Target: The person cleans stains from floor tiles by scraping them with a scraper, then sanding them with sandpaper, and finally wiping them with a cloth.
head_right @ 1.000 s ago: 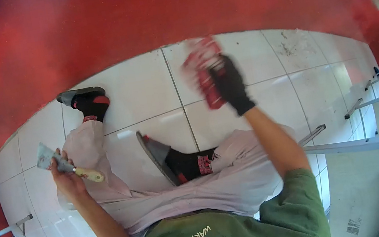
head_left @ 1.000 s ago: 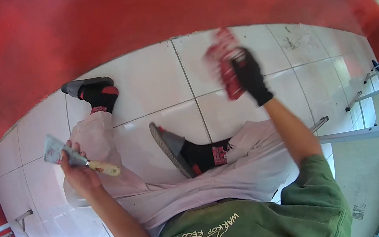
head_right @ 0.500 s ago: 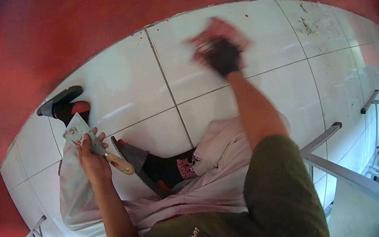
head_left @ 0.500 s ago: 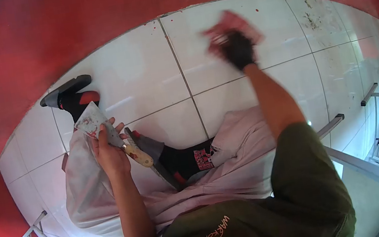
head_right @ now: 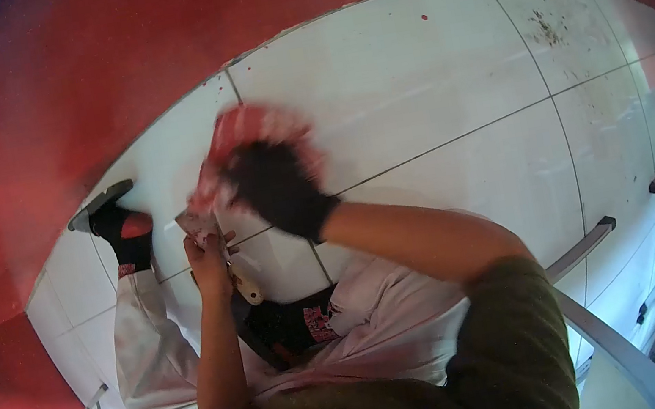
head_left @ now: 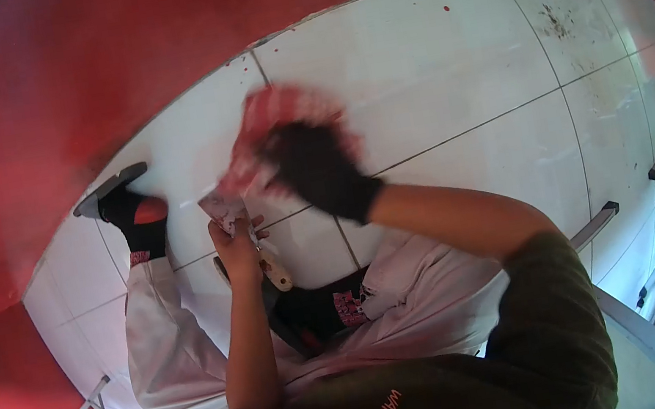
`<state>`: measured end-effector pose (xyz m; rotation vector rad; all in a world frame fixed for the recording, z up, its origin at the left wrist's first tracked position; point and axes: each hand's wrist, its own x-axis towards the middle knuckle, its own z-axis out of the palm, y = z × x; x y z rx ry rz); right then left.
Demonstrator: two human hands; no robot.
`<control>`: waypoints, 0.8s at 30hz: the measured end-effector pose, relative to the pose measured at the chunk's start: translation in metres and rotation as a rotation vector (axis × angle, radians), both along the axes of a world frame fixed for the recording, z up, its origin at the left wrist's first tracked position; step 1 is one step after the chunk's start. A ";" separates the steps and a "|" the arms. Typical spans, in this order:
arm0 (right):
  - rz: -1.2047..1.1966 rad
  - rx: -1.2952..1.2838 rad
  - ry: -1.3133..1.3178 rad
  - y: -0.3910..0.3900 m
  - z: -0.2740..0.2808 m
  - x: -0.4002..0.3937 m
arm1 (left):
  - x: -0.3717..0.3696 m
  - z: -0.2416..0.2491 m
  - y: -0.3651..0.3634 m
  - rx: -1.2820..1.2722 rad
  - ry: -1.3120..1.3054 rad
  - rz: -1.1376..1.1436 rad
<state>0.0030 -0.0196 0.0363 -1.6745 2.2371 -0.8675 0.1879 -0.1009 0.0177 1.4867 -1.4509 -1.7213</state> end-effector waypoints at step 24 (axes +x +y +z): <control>-1.372 -0.509 0.121 0.328 0.085 -0.115 | 0.016 -0.042 0.013 -0.088 -0.019 -0.022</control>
